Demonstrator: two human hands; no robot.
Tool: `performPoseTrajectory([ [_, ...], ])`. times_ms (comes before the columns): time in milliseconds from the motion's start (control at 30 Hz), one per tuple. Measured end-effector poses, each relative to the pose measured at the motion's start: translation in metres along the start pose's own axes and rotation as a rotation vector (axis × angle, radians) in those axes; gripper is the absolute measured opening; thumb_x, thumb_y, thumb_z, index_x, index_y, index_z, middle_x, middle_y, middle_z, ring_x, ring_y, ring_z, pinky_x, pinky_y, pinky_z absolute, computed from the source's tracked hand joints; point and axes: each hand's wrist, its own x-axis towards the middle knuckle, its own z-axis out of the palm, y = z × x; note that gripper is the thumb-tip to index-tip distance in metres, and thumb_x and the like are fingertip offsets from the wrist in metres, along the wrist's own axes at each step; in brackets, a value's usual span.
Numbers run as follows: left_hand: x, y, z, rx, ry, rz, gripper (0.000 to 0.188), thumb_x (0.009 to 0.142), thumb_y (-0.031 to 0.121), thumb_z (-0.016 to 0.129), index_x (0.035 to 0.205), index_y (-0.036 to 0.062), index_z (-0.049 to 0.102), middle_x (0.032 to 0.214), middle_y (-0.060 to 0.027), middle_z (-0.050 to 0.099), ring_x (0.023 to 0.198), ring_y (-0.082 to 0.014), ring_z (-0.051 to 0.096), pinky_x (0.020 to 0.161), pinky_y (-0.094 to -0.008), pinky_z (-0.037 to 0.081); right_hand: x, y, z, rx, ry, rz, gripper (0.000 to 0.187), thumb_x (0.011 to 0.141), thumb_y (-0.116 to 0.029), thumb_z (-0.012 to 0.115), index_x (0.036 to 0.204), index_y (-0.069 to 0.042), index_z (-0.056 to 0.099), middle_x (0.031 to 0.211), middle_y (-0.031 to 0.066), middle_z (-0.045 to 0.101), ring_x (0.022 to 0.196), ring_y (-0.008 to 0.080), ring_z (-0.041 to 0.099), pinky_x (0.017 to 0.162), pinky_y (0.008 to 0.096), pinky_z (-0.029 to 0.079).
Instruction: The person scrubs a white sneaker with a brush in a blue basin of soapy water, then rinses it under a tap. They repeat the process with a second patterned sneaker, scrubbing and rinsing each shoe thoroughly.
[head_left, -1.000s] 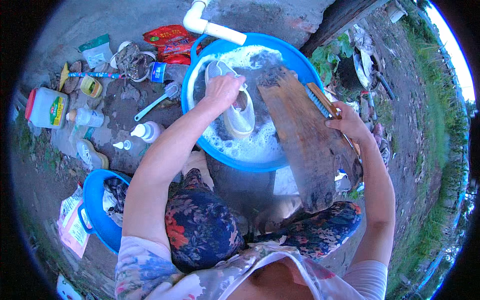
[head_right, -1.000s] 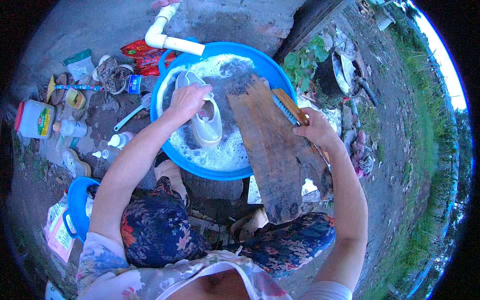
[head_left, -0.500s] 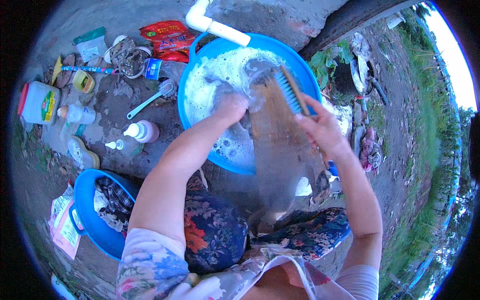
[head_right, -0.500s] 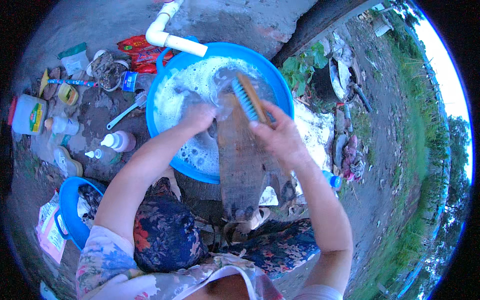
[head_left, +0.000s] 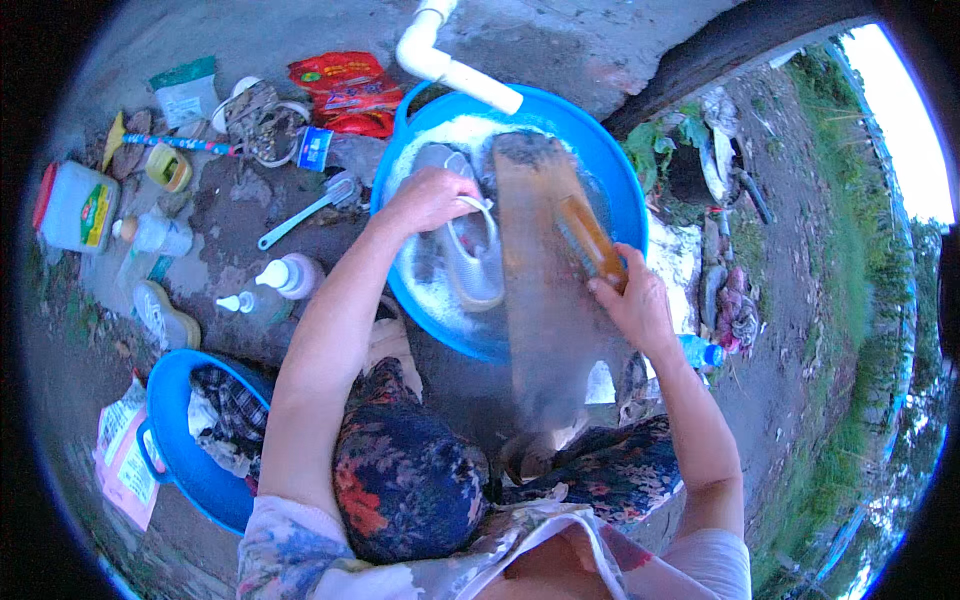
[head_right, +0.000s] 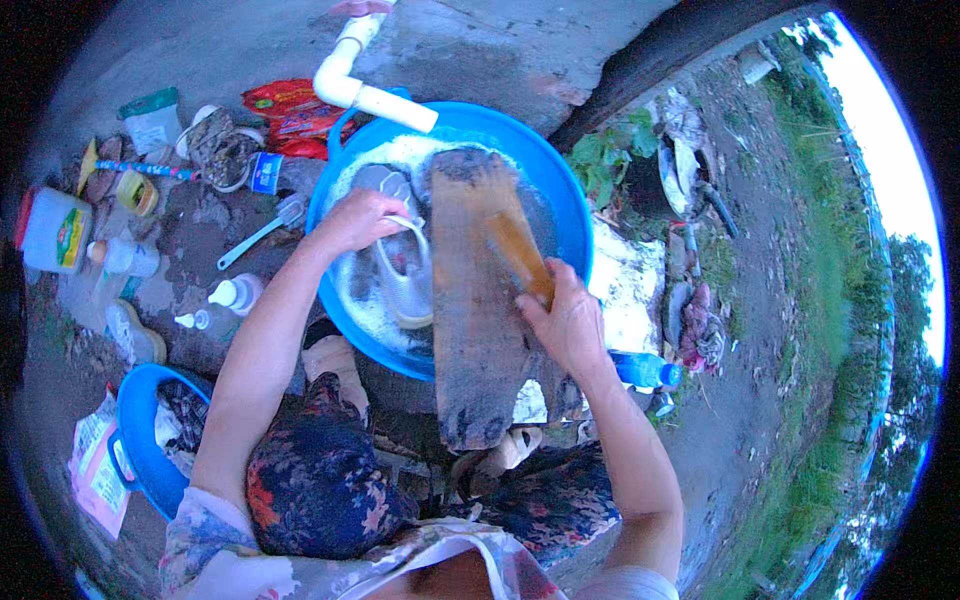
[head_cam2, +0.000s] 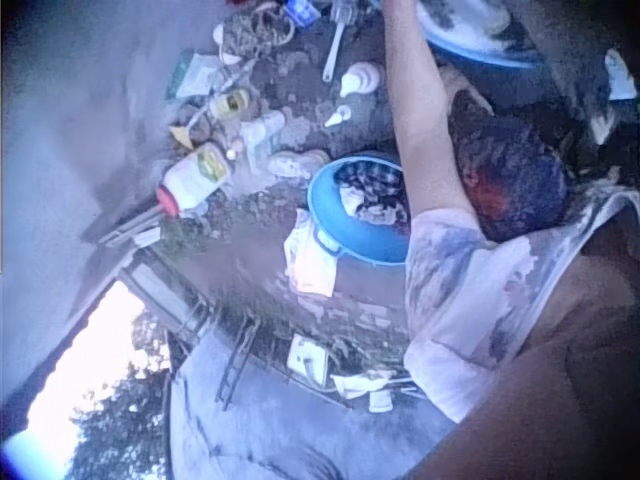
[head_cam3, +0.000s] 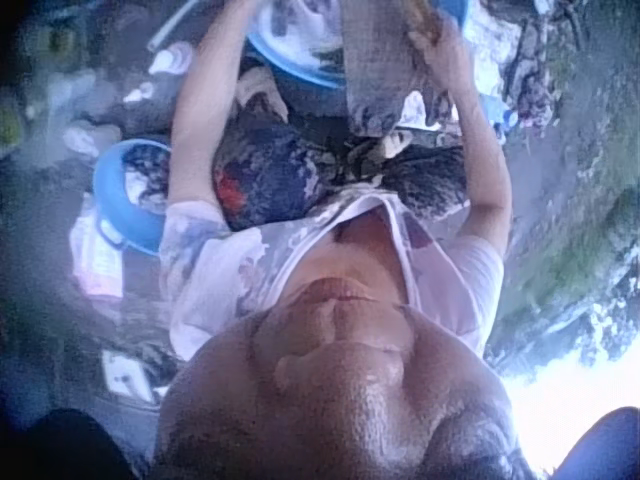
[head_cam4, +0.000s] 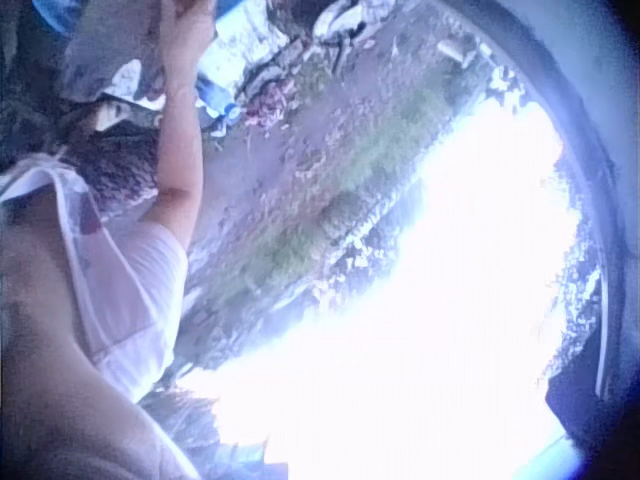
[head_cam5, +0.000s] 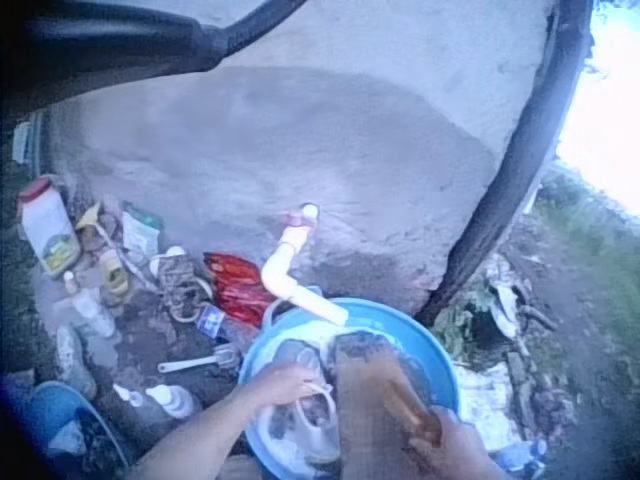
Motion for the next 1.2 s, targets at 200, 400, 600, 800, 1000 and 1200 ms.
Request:
performPoseTrajectory([
  [200,-0.002,-0.01,0.007,-0.243,0.0,-0.061,0.021,0.079,0.015,0.063,0.096,0.0051,0.067,0.093,-0.0113,0.067,0.085,-0.0215,0.064,0.077,-0.0316,0.048,0.051,0.04,0.014,0.074,-0.123,0.152,0.066,0.066,-0.025,0.077,0.118,0.001,0.047,0.099,0.0205,0.062,0.096,0.034,0.059,0.083,0.0405,0.046],
  [400,-0.004,-0.017,0.008,-0.256,-0.011,-0.14,0.019,0.079,0.014,0.063,0.095,0.0042,0.067,0.089,-0.0105,0.068,0.082,-0.0193,0.064,0.074,-0.0303,0.048,0.089,0.005,-0.016,0.219,-0.476,0.122,0.058,0.063,-0.018,0.079,0.111,0.001,0.054,0.099,0.0126,0.058,0.1,0.0233,0.054,0.084,0.0344,0.044],
  [600,-0.004,-0.012,0.01,-0.315,-0.102,-0.137,0.019,0.079,0.014,0.063,0.095,0.0038,0.067,0.087,-0.0101,0.067,0.081,-0.0181,0.064,0.074,-0.0296,0.048,0.17,0.009,-0.096,-0.03,-0.619,0.0,0.067,0.061,-0.004,0.071,0.123,0.0,0.047,0.108,0.0114,0.056,0.097,0.0206,0.055,0.083,0.0341,0.047],
  [800,0.013,0.009,0.023,-0.156,-0.114,-0.067,0.022,0.077,0.017,0.064,0.095,0.0058,0.067,0.087,-0.0118,0.067,0.079,-0.0222,0.065,0.071,-0.032,0.049,0.223,0.058,-0.114,-0.376,-0.496,-0.081,0.064,0.063,-0.008,0.072,0.123,-0.015,0.052,0.099,0.0105,0.063,0.09,0.0253,0.062,0.075,0.0402,0.05],
  [1000,0.024,0.014,0.04,-0.14,-0.038,-0.06,0.022,0.076,0.028,0.064,0.092,0.0134,0.069,0.087,-0.0126,0.067,0.081,-0.0309,0.063,0.072,-0.0407,0.05,0.146,0.05,-0.068,-0.366,0.037,-0.35,0.056,0.071,-0.02,0.068,0.125,-0.017,0.052,0.112,0.0153,0.061,0.098,0.0316,0.061,0.082,0.0412,0.049],
  [1200,0.022,0.017,0.042,-0.058,0.083,-0.18,0.023,0.076,0.033,0.064,0.09,0.0155,0.07,0.086,-0.0112,0.067,0.08,-0.0306,0.064,0.073,-0.0411,0.051,0.036,-0.012,-0.006,-0.155,-0.505,-0.118,0.061,0.073,-0.028,0.072,0.125,-0.012,0.044,0.101,0.0191,0.061,0.093,0.0338,0.061,0.081,0.0424,0.049],
])
